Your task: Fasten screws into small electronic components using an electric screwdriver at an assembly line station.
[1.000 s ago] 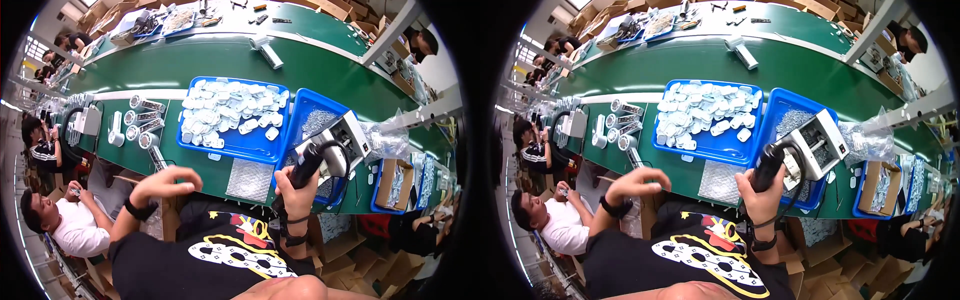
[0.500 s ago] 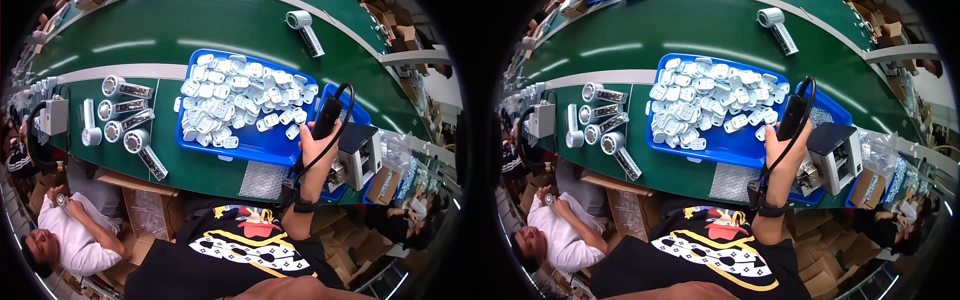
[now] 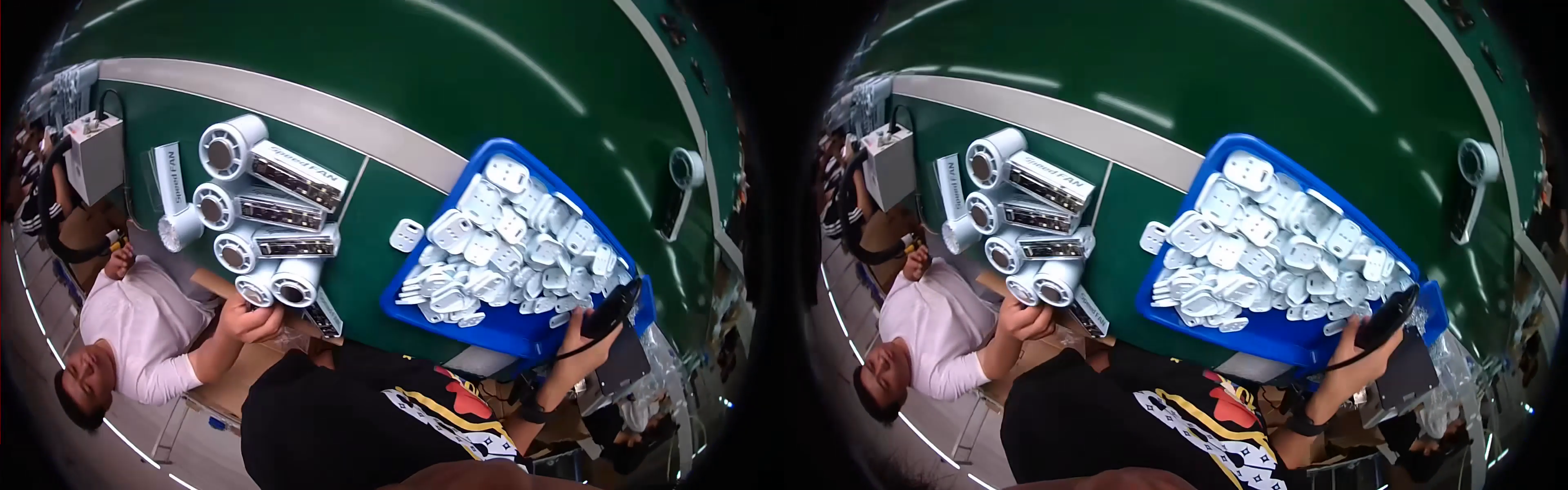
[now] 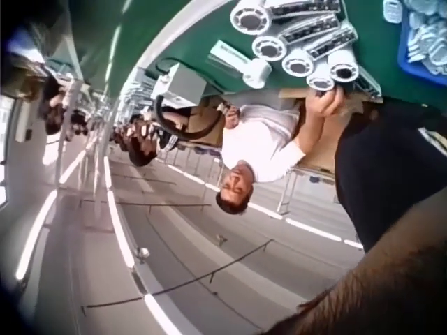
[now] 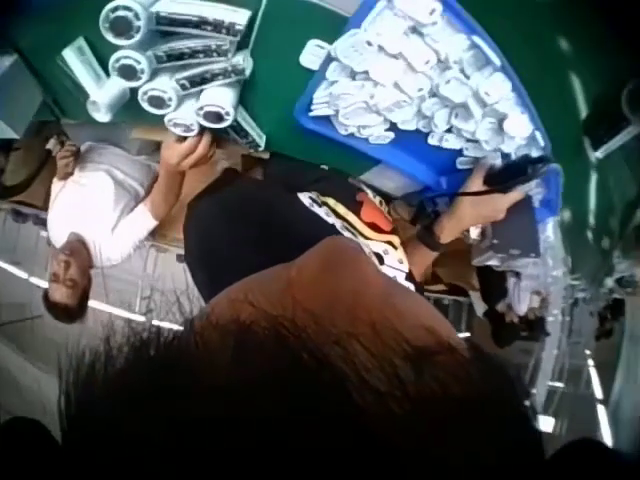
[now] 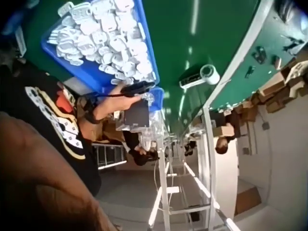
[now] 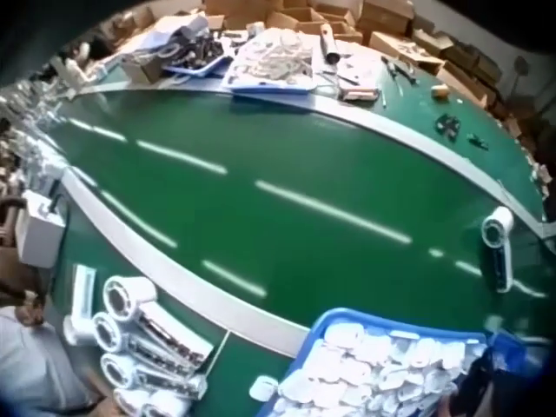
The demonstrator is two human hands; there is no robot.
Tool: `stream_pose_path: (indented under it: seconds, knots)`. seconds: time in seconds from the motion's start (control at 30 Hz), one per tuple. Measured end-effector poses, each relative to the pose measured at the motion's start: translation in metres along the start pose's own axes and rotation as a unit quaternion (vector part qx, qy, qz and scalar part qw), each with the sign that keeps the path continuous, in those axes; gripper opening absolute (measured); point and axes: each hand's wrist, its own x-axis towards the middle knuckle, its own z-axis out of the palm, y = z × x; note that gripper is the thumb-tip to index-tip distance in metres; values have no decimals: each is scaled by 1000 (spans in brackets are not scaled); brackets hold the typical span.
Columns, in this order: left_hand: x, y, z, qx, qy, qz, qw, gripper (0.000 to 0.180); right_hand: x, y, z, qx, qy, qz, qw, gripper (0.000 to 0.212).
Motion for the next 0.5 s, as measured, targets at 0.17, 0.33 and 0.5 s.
stream_pose_path:
  seconds: [0.17,0.33,0.5]
  knots:
    - [73,2,-79,138,-48,61,987,23,-1,-3,3,-14,-23,-53,998,62]
    - [201,-5,-116,337,-129,83,929,27,-4,14,-1,-84,-7,-103,991,62]
    - [266,7,-180,521,-160,142,826,32,-10,31,-17,-37,-18,-183,982,62]
